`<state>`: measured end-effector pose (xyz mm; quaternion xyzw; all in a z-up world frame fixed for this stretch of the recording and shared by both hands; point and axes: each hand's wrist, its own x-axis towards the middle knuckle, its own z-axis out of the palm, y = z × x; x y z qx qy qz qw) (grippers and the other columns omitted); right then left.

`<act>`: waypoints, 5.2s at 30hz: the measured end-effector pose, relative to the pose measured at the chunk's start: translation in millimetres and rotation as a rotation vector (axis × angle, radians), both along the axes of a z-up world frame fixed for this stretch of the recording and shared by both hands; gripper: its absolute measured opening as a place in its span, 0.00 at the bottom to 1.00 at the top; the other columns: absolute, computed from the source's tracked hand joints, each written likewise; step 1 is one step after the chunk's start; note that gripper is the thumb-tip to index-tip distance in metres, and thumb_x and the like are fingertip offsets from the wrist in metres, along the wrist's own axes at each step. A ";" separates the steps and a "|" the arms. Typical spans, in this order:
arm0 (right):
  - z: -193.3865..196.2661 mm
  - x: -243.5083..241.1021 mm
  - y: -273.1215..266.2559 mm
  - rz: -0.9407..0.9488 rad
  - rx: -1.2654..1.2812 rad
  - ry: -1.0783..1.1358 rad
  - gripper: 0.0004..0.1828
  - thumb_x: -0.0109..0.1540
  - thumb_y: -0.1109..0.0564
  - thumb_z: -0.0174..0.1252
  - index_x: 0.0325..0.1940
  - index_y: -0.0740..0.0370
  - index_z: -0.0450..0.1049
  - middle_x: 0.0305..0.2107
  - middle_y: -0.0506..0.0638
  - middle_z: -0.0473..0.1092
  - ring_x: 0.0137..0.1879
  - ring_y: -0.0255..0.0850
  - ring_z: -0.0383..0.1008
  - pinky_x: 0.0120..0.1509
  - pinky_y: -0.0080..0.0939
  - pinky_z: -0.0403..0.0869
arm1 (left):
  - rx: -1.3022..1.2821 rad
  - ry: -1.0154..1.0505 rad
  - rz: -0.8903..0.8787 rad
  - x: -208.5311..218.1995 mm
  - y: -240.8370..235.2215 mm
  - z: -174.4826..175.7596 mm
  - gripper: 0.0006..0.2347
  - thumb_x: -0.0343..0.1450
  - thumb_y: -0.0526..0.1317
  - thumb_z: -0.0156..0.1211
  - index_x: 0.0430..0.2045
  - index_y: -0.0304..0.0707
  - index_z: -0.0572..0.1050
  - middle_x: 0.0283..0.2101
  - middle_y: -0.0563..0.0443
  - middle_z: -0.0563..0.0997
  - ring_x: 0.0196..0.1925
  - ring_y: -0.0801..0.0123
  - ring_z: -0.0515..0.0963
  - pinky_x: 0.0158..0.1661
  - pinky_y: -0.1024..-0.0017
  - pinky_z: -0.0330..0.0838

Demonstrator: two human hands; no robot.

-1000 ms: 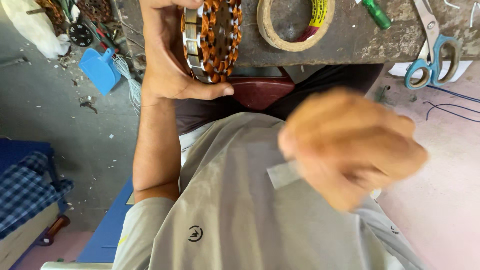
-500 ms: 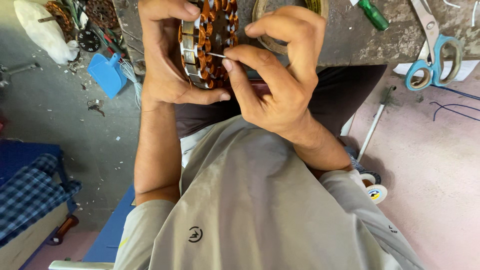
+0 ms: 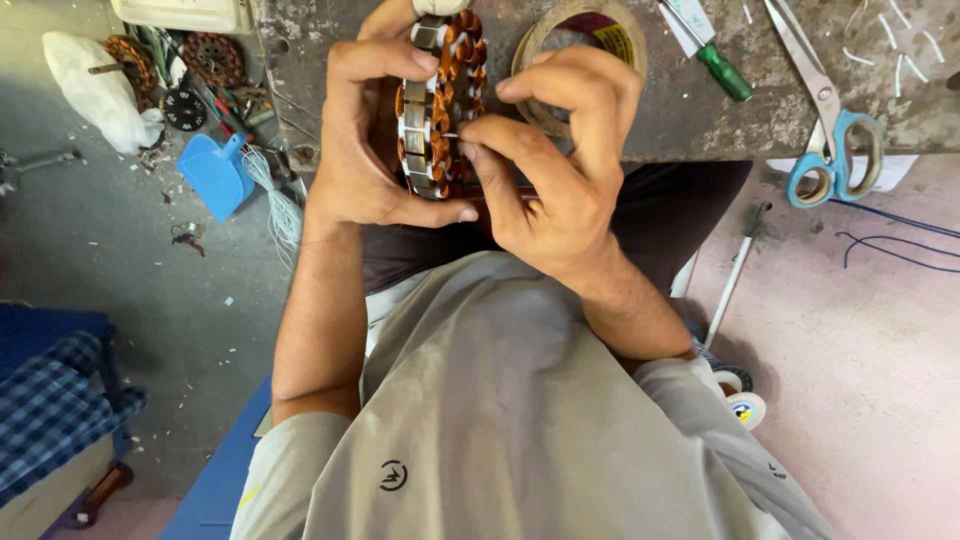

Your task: The person tapes the copper coils of an electric motor stator by hand, uses a screwdriver to tuck insulation, and cuts tape with scissors.

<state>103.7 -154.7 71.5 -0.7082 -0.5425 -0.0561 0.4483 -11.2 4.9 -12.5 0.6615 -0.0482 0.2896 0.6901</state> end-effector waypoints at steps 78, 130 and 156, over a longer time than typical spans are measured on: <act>-25.6 25.2 -65.9 0.395 0.170 0.711 0.10 0.69 0.66 0.60 0.53 0.72 0.73 0.48 0.60 0.73 0.47 0.43 0.77 0.53 0.37 0.78 | 0.771 -0.064 0.555 2.9 -100.3 89.2 0.13 0.66 0.28 0.73 0.44 0.34 0.80 0.35 0.51 0.71 0.30 0.68 0.72 0.29 0.70 0.67; -30.2 5.0 -33.4 0.145 0.278 0.466 0.05 0.64 0.66 0.65 0.43 0.68 0.77 0.36 0.52 0.68 0.46 0.40 0.66 0.49 0.36 0.67 | 0.605 0.262 0.691 -17.9 -84.4 85.9 0.05 0.73 0.29 0.66 0.37 0.33 0.76 0.41 0.46 0.68 0.43 0.60 0.68 0.45 0.67 0.64; -39.3 12.7 -27.6 -0.041 0.130 0.429 0.05 0.69 0.69 0.67 0.48 0.68 0.78 0.44 0.49 0.68 0.36 0.27 0.67 0.38 0.25 0.66 | 0.369 0.398 0.705 -13.3 -55.9 54.9 0.04 0.78 0.32 0.66 0.44 0.34 0.81 0.39 0.50 0.69 0.39 0.70 0.69 0.40 0.76 0.64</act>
